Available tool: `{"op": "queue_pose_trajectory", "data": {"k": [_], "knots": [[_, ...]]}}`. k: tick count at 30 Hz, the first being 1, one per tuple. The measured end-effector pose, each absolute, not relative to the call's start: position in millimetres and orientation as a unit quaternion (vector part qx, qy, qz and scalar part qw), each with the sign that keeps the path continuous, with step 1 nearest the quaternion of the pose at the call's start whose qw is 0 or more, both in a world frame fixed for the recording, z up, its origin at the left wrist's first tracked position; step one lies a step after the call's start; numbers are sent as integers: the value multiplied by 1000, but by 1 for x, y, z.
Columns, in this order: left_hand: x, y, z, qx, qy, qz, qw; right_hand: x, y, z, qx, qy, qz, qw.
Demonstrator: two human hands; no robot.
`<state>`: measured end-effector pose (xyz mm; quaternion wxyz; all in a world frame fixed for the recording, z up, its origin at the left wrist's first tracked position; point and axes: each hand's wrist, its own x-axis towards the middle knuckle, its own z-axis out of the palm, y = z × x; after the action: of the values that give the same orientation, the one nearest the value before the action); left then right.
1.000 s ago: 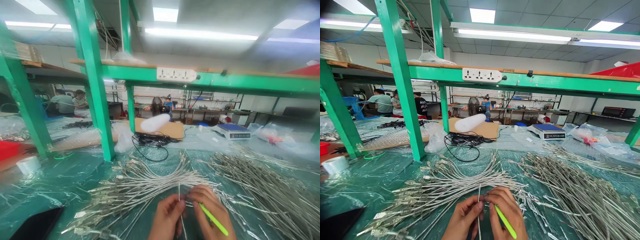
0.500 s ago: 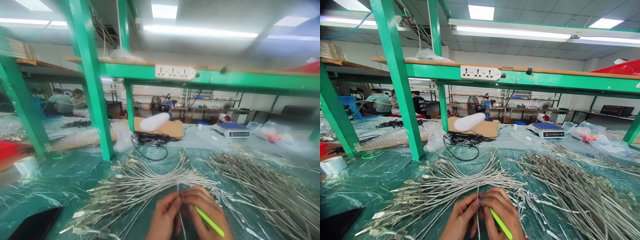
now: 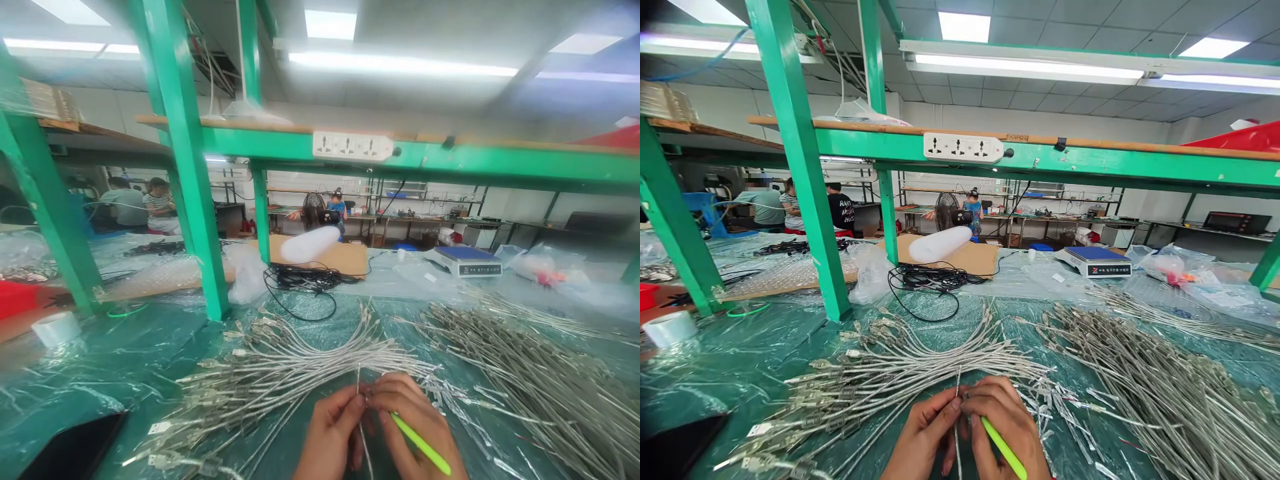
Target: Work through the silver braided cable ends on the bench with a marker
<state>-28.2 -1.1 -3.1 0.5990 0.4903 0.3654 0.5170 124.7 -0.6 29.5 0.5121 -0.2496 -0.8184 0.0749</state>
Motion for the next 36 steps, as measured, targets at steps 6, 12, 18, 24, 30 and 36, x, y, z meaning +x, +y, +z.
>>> {"op": "queue_pose_trajectory", "data": {"k": [6,12,18,24,30,36], "knots": [[-28,-2,-2,491,376,514,594,126,0,27,-261,-823,66,501],[-28,-1,0,501,376,508,591,126,0,28,-263,-828,63,492],[-29,-3,1,517,384,500,580,125,-3,35,-259,-831,74,486],[-30,-1,-2,500,385,501,592,126,-2,36,-260,-824,55,501],[-30,0,-4,498,382,503,594,128,-1,31,-263,-824,51,499],[-31,1,-5,499,376,503,597,127,0,33,-264,-825,42,497]]}}
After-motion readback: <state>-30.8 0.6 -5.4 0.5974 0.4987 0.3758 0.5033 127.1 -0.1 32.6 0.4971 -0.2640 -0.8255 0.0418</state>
